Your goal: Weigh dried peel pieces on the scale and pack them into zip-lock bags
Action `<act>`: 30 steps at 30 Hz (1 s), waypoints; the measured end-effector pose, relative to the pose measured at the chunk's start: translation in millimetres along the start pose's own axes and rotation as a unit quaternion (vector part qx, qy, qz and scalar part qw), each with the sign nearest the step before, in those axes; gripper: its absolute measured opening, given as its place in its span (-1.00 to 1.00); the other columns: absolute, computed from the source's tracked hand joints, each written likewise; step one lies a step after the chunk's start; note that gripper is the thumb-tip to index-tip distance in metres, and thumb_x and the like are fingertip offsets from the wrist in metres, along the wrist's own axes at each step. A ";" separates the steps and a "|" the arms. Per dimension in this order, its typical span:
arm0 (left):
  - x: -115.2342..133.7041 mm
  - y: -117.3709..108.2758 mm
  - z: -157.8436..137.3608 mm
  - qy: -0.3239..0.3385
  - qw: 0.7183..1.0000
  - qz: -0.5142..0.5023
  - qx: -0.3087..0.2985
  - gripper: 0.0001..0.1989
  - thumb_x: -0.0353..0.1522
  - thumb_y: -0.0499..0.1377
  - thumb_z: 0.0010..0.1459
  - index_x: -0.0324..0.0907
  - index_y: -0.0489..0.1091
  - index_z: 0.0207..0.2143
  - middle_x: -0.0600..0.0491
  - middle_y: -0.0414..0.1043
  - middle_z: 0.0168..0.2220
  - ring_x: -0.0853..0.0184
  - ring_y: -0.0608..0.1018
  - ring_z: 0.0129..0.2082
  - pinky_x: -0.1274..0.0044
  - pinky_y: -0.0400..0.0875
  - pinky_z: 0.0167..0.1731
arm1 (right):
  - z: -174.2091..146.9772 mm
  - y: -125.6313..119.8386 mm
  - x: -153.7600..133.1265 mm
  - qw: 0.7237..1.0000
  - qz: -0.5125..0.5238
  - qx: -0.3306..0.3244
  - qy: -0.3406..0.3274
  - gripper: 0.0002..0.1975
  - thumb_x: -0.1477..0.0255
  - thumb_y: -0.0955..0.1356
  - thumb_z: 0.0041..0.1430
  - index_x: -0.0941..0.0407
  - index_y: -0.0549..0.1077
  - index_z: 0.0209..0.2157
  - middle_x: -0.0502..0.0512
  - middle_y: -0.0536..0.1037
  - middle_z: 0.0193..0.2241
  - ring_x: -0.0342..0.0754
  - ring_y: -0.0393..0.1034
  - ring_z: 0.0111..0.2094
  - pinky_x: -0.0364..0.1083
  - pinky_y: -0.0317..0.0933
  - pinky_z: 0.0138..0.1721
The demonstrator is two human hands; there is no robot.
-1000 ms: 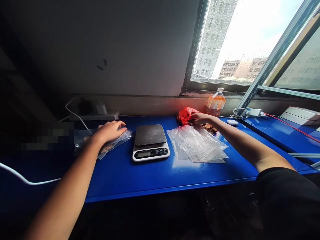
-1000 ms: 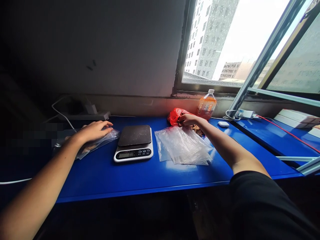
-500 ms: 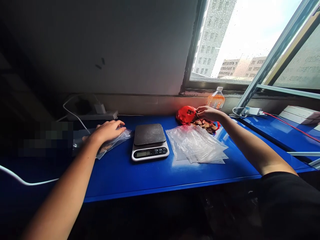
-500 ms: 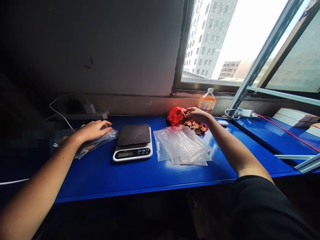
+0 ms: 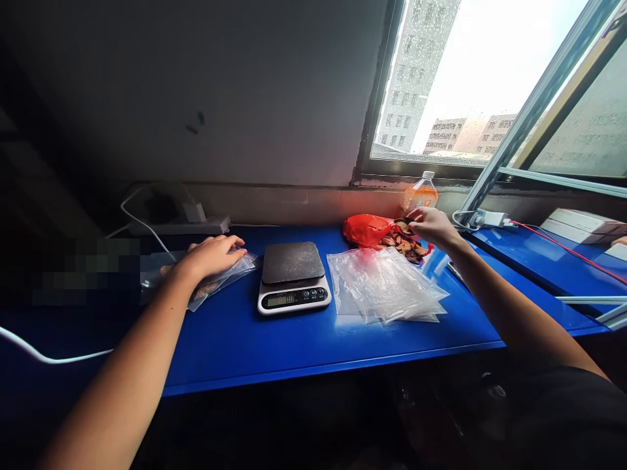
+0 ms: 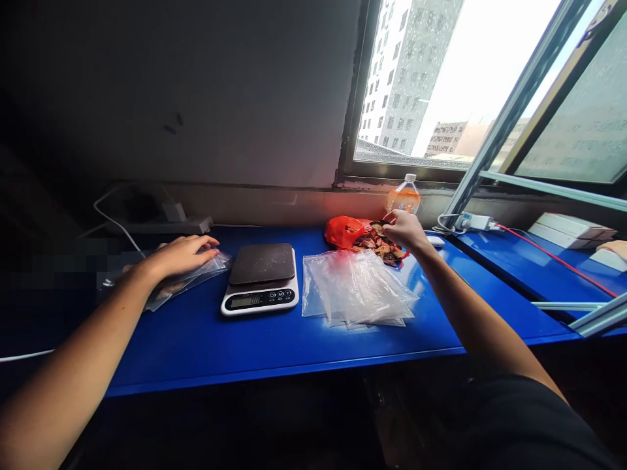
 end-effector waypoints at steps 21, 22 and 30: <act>13.4 -3.6 -17.9 -0.001 1.000 0.000 -0.031 -0.51 -0.12 -0.07 0.27 -0.03 0.34 0.16 -0.06 0.39 0.22 0.01 0.36 0.24 0.08 0.22 0.17 | -100.3 118.3 -264.9 0.868 0.072 -0.158 -0.465 -0.76 0.58 0.34 0.20 0.19 0.58 -0.12 0.18 0.50 -0.22 -0.10 0.40 -0.31 -0.09 0.29 -0.22; 14.2 -3.6 -19.0 -0.001 0.999 0.000 -0.032 -0.51 -0.12 -0.08 0.27 -0.03 0.33 0.16 -0.06 0.38 0.22 0.02 0.35 0.24 0.08 0.22 0.17 | -103.1 110.6 -263.3 0.865 0.085 -0.146 -0.473 -0.77 0.52 0.35 0.23 0.18 0.57 -0.09 0.21 0.50 -0.19 -0.07 0.42 -0.27 -0.07 0.32 -0.19; 6.4 3.6 -26.5 0.018 0.997 -0.004 -0.071 -0.47 -0.07 -0.11 0.26 0.02 0.31 0.18 -0.01 0.38 0.22 0.05 0.34 0.25 0.12 0.20 0.20 | -105.2 -7.4 -172.3 0.865 0.093 0.207 -0.447 -0.87 0.47 0.36 0.23 0.06 0.53 -0.19 0.15 0.58 -0.26 0.01 0.47 -0.20 0.02 0.36 -0.16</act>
Point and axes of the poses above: each hand's wrist, its own z-axis towards the middle knuckle, its own y-axis out of the palm, x = y × z, the point moved 10 cm from there along z, towards the middle knuckle
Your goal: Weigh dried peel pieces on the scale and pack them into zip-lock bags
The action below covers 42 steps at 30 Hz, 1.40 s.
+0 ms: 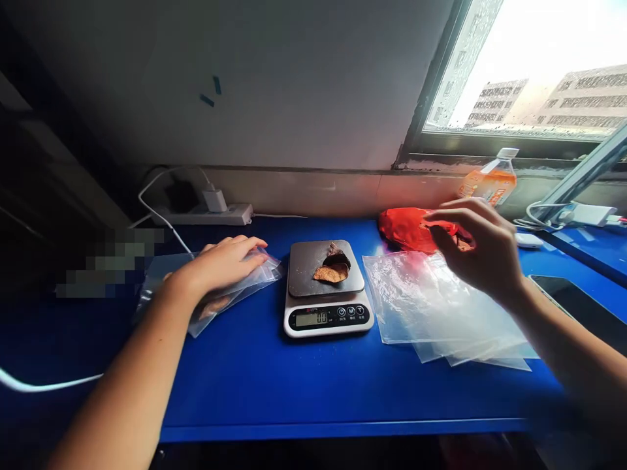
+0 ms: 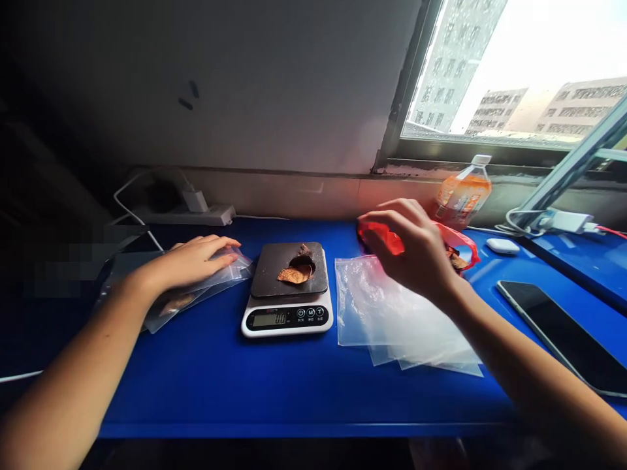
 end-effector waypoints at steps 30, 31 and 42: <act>27.4 24.0 13.5 0.097 0.990 0.100 0.008 -0.48 -0.14 -0.09 0.31 -0.02 0.29 0.25 -0.03 0.38 0.18 0.01 0.43 0.12 0.16 0.14 0.19 | -57.6 -0.5 66.3 0.995 -0.076 -0.058 -0.008 -0.86 0.49 0.43 0.04 -0.07 0.48 -0.40 0.01 0.65 -0.36 0.02 0.58 -0.13 0.02 0.43 -0.17; 27.6 23.6 13.8 0.099 0.990 0.099 0.008 -0.47 -0.14 -0.10 0.31 -0.03 0.29 0.25 -0.04 0.38 0.19 0.00 0.43 0.13 0.15 0.14 0.19 | -56.7 -2.8 67.1 0.995 -0.081 -0.050 -0.002 -0.86 0.49 0.44 0.04 -0.06 0.46 -0.42 0.01 0.64 -0.38 0.03 0.57 -0.11 0.04 0.42 -0.12; 22.8 4.3 13.8 0.133 0.988 0.046 0.059 -0.46 -0.10 -0.10 0.25 -0.08 0.42 0.12 -0.05 0.45 0.12 0.02 0.46 0.11 0.15 0.28 0.11 | -56.8 -37.0 106.6 0.964 -0.211 0.045 0.153 -0.74 0.25 0.41 0.01 0.04 0.33 -0.61 0.04 0.42 -0.61 -0.02 0.28 -0.51 -0.03 0.12 -0.45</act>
Point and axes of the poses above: each hand's wrist, its own z-axis towards the middle knuckle, its own y-axis out of the palm, x = y × z, the point moved 10 cm from there along z, towards the middle knuckle
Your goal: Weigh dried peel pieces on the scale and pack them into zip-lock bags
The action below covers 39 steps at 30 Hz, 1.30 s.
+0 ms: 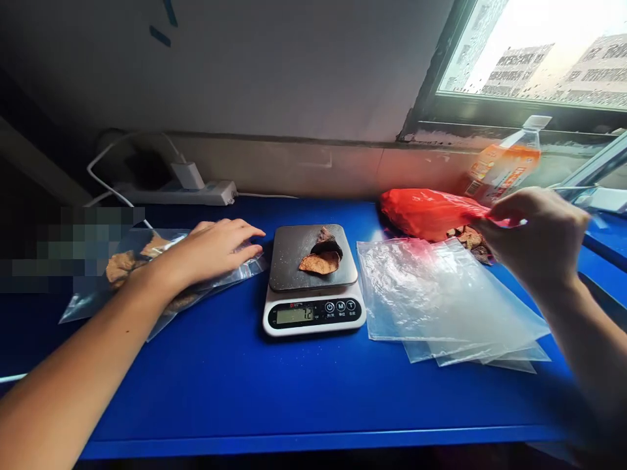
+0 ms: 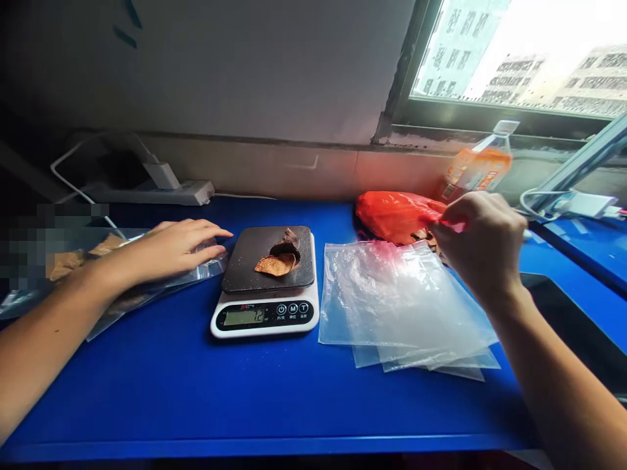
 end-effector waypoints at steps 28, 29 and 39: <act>254.4 -97.5 110.8 0.273 0.955 -0.035 0.105 -0.83 -0.34 0.18 0.21 -0.14 0.52 -0.17 -0.01 0.53 -0.12 0.26 0.57 -0.19 0.52 0.34 -0.39 | 10.6 -28.0 48.9 0.981 0.085 0.017 0.174 -0.65 0.22 0.49 0.00 0.08 0.31 -0.60 -0.05 0.40 -0.64 -0.14 0.25 -0.61 -0.11 0.12 -0.51; 258.9 -99.9 105.1 0.276 0.954 -0.048 0.104 -0.81 -0.29 0.18 0.22 -0.14 0.51 -0.16 -0.02 0.53 -0.12 0.25 0.57 -0.17 0.51 0.35 -0.37 | 9.7 -21.7 50.4 0.981 0.079 -0.004 0.175 -0.62 0.21 0.47 0.01 0.07 0.27 -0.62 -0.07 0.34 -0.67 -0.16 0.18 -0.63 -0.11 0.07 -0.53; 283.2 -102.9 108.1 0.201 0.972 -0.044 0.115 -0.58 -0.54 0.06 0.20 -0.15 0.30 0.11 -0.12 0.52 -0.08 0.10 0.59 -0.13 0.39 0.39 -0.27 | -12.8 73.7 60.1 0.956 0.061 -0.263 0.117 -0.83 0.49 0.30 0.11 0.10 0.55 -0.36 0.11 0.63 -0.40 -0.04 0.47 -0.42 -0.10 0.26 -0.34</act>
Point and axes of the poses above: each hand's wrist, its own z-axis towards the middle knuckle, its own y-axis out of the palm, x = y × z, the point moved 10 cm from there along z, towards the middle knuckle
